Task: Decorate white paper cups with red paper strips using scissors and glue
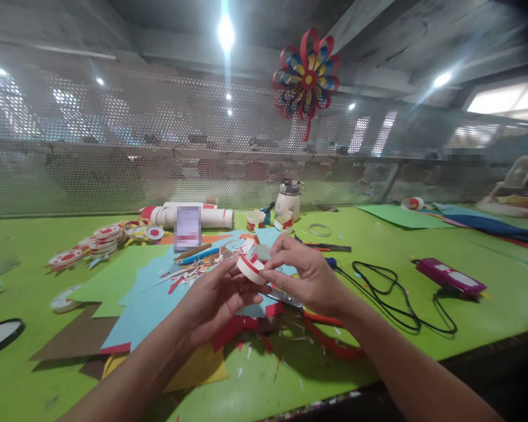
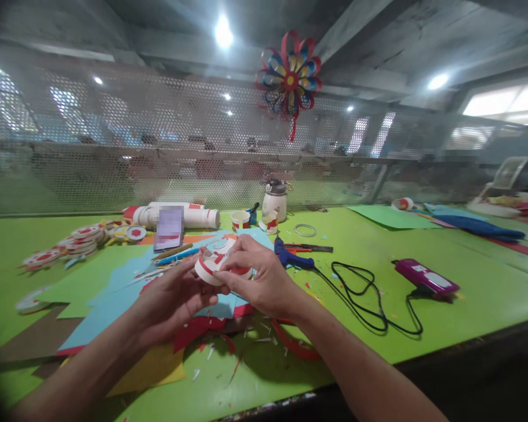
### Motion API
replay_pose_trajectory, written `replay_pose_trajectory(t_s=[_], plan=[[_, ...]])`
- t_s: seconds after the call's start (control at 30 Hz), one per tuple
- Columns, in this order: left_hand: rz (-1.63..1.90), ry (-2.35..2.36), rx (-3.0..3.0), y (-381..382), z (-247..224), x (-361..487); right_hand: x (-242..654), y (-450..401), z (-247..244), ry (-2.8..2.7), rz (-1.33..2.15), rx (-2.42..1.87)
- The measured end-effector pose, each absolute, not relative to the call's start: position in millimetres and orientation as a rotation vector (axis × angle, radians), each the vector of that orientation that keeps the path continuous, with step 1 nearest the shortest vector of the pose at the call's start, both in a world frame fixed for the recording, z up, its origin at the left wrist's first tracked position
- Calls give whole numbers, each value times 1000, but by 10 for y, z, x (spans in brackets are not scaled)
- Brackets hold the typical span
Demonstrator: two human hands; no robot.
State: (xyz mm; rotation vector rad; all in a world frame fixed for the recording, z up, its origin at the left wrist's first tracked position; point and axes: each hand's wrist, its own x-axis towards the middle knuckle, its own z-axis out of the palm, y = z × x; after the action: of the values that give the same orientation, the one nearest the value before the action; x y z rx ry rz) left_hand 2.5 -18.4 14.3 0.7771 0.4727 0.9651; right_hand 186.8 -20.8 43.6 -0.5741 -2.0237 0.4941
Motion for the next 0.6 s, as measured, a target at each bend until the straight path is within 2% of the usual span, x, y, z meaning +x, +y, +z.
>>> replay_pose_trajectory(t_s=[0.23,0.6], plan=[[1082,559,764,-218,182,53,1837,-191,406,-2029,500,-661],[1028,562,892,-206,177,2,1842,-157,386,-1936,616,-700]])
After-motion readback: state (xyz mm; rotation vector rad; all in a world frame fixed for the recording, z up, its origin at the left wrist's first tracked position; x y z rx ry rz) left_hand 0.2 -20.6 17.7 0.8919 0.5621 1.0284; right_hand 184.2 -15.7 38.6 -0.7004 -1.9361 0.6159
